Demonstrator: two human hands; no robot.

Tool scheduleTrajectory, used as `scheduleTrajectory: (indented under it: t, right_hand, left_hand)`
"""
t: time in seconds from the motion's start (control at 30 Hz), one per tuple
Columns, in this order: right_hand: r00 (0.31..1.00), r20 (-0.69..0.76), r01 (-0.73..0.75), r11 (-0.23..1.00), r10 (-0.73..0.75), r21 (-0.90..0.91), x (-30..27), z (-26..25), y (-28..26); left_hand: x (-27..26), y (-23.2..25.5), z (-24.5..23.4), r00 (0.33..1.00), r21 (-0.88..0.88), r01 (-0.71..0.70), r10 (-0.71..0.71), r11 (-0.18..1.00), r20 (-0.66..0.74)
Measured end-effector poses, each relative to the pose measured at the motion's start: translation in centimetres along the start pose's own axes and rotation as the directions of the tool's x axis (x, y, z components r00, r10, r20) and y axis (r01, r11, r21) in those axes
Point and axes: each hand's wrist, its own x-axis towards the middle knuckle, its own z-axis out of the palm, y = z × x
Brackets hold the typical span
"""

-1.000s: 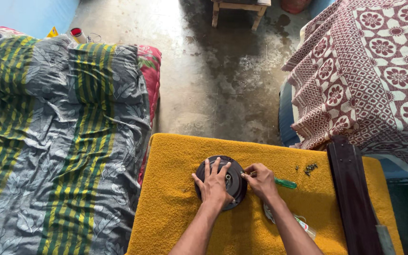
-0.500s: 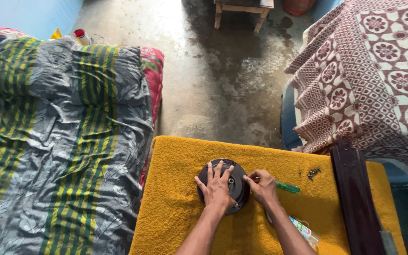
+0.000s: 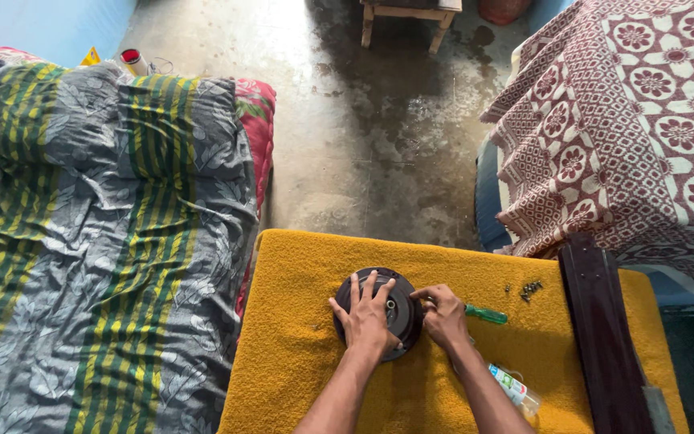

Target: The person wipes a fan blade with a cloth, then uses a screwdriver to remove screws from the fan motor housing. They separate the housing into two halves, exposing the internal components, and continue to remove a ring from one half.

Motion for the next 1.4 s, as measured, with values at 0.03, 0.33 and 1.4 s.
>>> scheduleTrajectory:
  t: [0.03, 0.33, 1.4]
  right_hand:
    - [0.999, 0.003, -0.044, 0.998, 0.044, 0.054, -0.2, -0.2, 0.0]
    - [0.978, -0.031, -0.209, 0.965, 0.206, -0.158, 0.0, 1.1, 1.8]
    - [0.977, 0.025, -0.215, 0.965, 0.213, 0.150, -0.6, -0.6, -0.2]
  left_hand:
    - [0.0, 0.0, 0.0, 1.000, -0.002, 0.003, -0.003, 1.000, 0.002]
    - [-0.2, 0.2, -0.2, 1.000, 0.011, 0.002, -0.002, 1.000, -0.001]
    - [-0.2, 0.4, -0.5, 1.000, 0.002, 0.012, -0.012, 1.000, 0.019]
